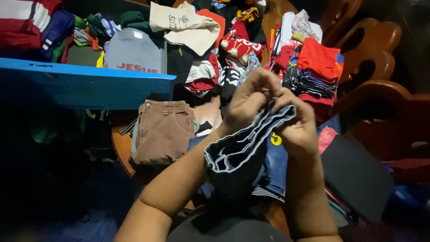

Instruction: The person takes various items of clothing from a blue container and folds them on a wooden table. They handle shorts, pants, and a t-shirt by hand, smoothing the fabric and folding each piece before placing it into a stack on the table.

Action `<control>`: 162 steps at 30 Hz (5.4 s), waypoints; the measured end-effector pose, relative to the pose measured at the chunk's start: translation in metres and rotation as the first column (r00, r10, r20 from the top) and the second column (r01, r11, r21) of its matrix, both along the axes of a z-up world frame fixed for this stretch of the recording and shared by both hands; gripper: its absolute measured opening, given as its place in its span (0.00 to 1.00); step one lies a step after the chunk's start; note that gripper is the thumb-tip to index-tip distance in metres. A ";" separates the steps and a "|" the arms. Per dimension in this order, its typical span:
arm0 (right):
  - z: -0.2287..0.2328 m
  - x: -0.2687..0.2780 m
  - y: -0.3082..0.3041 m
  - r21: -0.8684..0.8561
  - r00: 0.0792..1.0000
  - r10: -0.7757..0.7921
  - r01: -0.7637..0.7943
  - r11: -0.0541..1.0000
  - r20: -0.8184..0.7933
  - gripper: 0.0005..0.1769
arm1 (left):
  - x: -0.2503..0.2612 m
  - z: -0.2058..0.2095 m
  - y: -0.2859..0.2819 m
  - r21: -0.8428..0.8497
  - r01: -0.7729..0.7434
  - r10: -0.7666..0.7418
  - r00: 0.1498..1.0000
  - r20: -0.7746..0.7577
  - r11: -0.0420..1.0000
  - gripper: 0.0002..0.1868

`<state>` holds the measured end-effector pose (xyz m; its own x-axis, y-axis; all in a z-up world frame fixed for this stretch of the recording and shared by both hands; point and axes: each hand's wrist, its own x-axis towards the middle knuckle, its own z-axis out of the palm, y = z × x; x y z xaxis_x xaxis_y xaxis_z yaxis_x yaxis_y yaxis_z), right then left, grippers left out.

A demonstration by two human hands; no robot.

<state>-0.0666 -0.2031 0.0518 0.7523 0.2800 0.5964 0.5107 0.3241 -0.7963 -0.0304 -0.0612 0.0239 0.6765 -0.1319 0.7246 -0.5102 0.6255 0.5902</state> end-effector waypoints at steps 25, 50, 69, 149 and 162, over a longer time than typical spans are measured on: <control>-0.007 0.042 -0.055 0.221 0.932 -0.277 0.226 0.949 0.234 0.26 | 0.014 0.001 0.077 0.654 -0.571 0.530 0.796 0.294 0.496 0.26; -0.103 -0.105 -0.186 -0.575 0.998 -0.045 0.019 0.818 -0.032 0.17 | -0.100 -0.206 0.002 0.807 -0.232 0.155 0.972 0.176 0.543 0.33; -0.267 0.001 -0.162 -0.601 0.756 -0.608 0.376 0.705 -0.240 0.19 | -0.091 -0.276 -0.017 0.274 0.184 0.046 0.749 -0.661 0.944 0.23; -0.297 -0.086 0.061 0.060 0.480 -0.187 0.454 0.889 -0.857 0.11 | -0.027 -0.159 0.360 0.708 -0.047 0.562 0.646 -0.517 0.705 0.09; -0.325 -0.027 0.063 0.247 0.200 0.221 0.115 0.962 -0.954 0.25 | 0.017 -0.182 0.348 0.888 -0.351 0.748 0.663 0.012 0.298 0.24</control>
<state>-0.0939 -0.1402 -0.2727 0.7630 0.3408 -0.5493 -0.6354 0.5518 -0.5402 -0.0137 0.2870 -0.1582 0.9738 0.0371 0.2244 -0.1684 -0.5456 0.8209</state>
